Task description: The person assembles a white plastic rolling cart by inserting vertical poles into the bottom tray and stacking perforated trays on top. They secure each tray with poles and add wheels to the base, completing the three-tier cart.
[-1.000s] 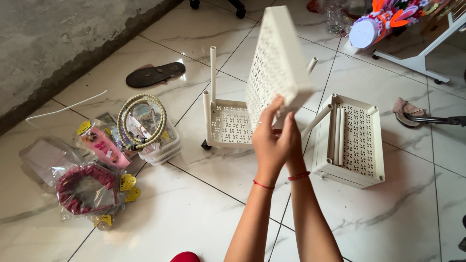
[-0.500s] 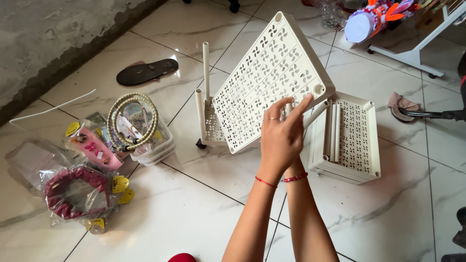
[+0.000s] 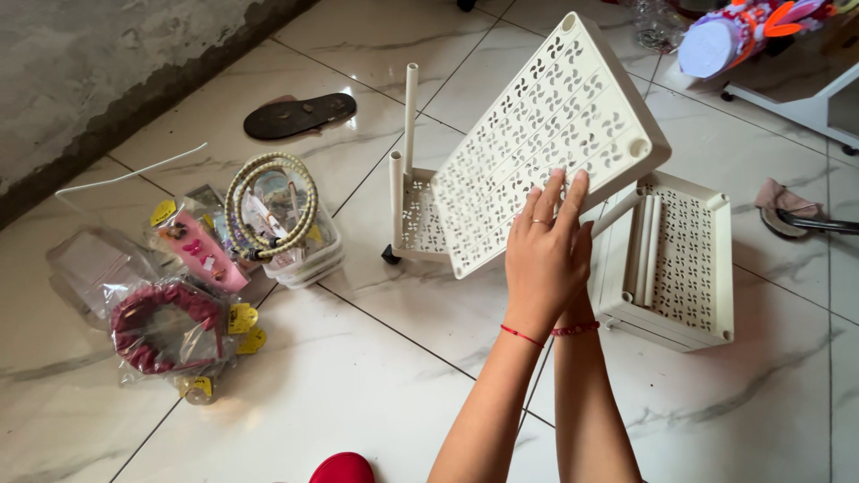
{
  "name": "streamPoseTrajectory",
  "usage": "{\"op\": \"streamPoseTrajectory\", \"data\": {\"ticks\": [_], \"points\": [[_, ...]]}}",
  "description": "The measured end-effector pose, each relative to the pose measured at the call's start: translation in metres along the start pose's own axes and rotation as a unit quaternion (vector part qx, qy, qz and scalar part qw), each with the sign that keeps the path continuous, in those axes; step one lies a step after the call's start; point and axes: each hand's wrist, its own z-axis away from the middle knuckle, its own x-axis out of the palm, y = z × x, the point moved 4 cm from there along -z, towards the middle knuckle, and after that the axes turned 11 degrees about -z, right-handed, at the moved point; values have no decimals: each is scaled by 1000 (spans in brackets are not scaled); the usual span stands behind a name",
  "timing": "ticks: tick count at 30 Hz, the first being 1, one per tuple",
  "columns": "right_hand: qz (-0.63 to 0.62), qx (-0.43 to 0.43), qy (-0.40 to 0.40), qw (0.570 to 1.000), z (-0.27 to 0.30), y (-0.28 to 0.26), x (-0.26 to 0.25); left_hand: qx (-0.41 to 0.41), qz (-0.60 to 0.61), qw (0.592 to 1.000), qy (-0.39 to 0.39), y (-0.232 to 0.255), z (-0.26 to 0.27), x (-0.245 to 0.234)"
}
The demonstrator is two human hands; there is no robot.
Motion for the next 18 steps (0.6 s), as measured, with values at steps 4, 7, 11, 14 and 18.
{"op": "streamPoseTrajectory", "data": {"ticks": [4, 7, 11, 14, 18], "points": [[66, -3, 41, 997, -5, 8, -14, -20, 23, 999, 36, -5, -7, -5], [89, 36, 90, 991, -10, 15, -16, -68, 39, 996, 36, -16, -13, -8], [425, 1, 68, 903, -14, 5, 9, -152, 38, 988, -5, -32, -17, -4], [570, -35, 34, 820, -18, -5, 37, -135, 40, 988, 59, -40, -17, -6], [508, -68, 18, 858, -23, -10, 66, -227, 105, 967, 46, -62, -13, -5]]}}
